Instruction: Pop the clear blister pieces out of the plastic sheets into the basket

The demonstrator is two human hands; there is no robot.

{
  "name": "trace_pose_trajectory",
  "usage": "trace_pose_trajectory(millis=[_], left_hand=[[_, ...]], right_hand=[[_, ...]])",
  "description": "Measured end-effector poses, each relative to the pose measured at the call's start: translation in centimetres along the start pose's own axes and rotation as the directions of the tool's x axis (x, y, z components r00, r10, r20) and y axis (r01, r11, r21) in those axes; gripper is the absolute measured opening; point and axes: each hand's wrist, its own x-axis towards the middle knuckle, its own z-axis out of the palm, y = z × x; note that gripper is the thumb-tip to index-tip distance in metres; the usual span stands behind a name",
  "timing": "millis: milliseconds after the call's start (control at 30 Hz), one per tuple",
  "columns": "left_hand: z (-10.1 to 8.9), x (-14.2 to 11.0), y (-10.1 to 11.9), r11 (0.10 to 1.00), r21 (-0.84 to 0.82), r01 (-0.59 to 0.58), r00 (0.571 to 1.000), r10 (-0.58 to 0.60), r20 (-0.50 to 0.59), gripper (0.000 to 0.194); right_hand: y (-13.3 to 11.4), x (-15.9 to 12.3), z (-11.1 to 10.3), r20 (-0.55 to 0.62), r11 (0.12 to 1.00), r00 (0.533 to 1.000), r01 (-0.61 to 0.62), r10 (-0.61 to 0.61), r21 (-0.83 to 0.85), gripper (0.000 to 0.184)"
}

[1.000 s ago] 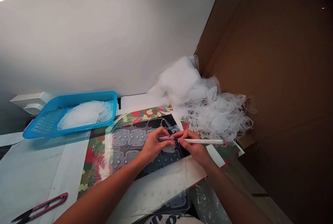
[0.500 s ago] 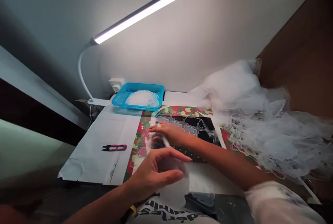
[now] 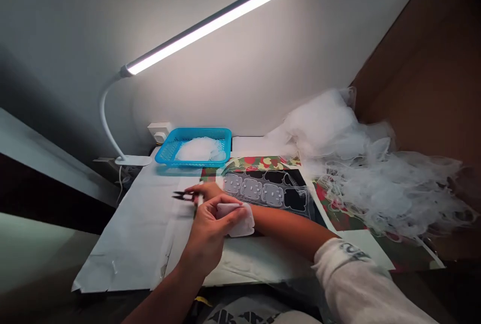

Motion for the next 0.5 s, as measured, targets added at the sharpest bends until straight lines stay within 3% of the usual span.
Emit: trace_pose_trajectory(millis=[133, 233, 300, 367, 500], left_hand=[[1.7, 1.3, -0.3, 0.993, -0.078, 0.091, 0.99, -0.082, 0.112, 0.038], [2.8, 2.5, -0.8, 0.987, -0.113, 0.119, 0.983, -0.101, 0.151, 0.038], [3.6, 3.4, -1.3, 0.98, -0.141, 0.138, 0.98, -0.115, 0.16, 0.039], [4.4, 4.1, -1.9, 0.974, -0.151, 0.167, 0.974, -0.139, 0.181, 0.041], [5.8, 4.9, -2.9, 0.972, -0.124, 0.199, 0.96, -0.168, 0.224, 0.04]], right_hand=[[-0.6, 1.1, -6.6, -0.061, 0.99, 0.993, -0.097, 0.103, 0.1, 0.04], [-1.7, -1.2, -12.2, -0.119, 0.957, 0.979, -0.133, 0.168, 0.258, 0.04], [-2.5, -3.9, -14.4, -0.205, 0.963, 0.966, -0.105, 0.159, 0.249, 0.039], [-3.3, -6.6, -15.2, -0.284, 0.982, 0.95, -0.086, 0.132, 0.168, 0.042], [-4.6, -10.3, -14.0, -0.398, 0.992, 0.917, -0.068, 0.02, -0.105, 0.047]])
